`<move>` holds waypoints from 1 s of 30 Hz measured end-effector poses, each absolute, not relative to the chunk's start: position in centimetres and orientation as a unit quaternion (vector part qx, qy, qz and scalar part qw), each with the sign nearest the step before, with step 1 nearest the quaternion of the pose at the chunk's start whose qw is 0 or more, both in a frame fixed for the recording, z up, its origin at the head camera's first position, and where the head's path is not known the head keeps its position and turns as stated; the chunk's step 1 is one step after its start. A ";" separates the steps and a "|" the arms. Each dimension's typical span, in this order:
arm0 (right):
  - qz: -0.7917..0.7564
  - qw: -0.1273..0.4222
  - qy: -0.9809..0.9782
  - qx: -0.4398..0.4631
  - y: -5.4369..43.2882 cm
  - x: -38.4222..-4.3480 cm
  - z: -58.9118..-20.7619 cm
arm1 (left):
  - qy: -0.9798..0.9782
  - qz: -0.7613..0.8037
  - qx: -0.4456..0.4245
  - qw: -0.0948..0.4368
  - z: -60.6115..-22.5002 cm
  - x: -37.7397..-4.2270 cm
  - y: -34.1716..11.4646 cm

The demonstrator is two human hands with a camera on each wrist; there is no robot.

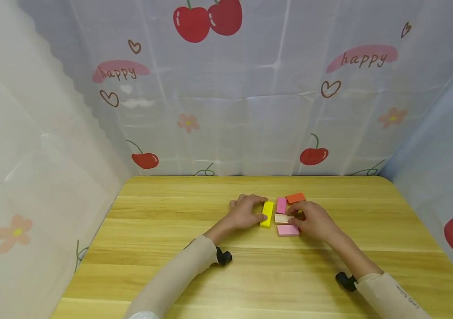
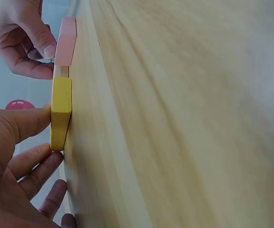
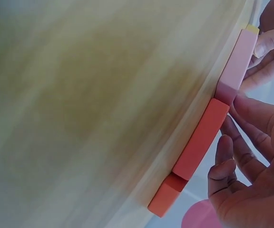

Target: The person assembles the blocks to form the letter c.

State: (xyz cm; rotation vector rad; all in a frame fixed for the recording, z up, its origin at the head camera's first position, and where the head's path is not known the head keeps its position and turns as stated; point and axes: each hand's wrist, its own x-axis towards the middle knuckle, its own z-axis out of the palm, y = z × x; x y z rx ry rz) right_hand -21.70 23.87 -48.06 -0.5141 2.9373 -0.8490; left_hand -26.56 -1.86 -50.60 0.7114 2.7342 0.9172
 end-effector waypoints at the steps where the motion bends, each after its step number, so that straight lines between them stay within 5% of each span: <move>1: -0.273 0.020 0.947 -0.166 23.8 -21.7 -48.0 | 0.917 0.308 0.238 0.084 -50.6 -26.5 -2.0; 30: -0.231 0.022 0.935 -0.267 19.4 -22.5 -46.7 | 0.915 0.332 0.221 0.068 -50.9 -24.4 -9.9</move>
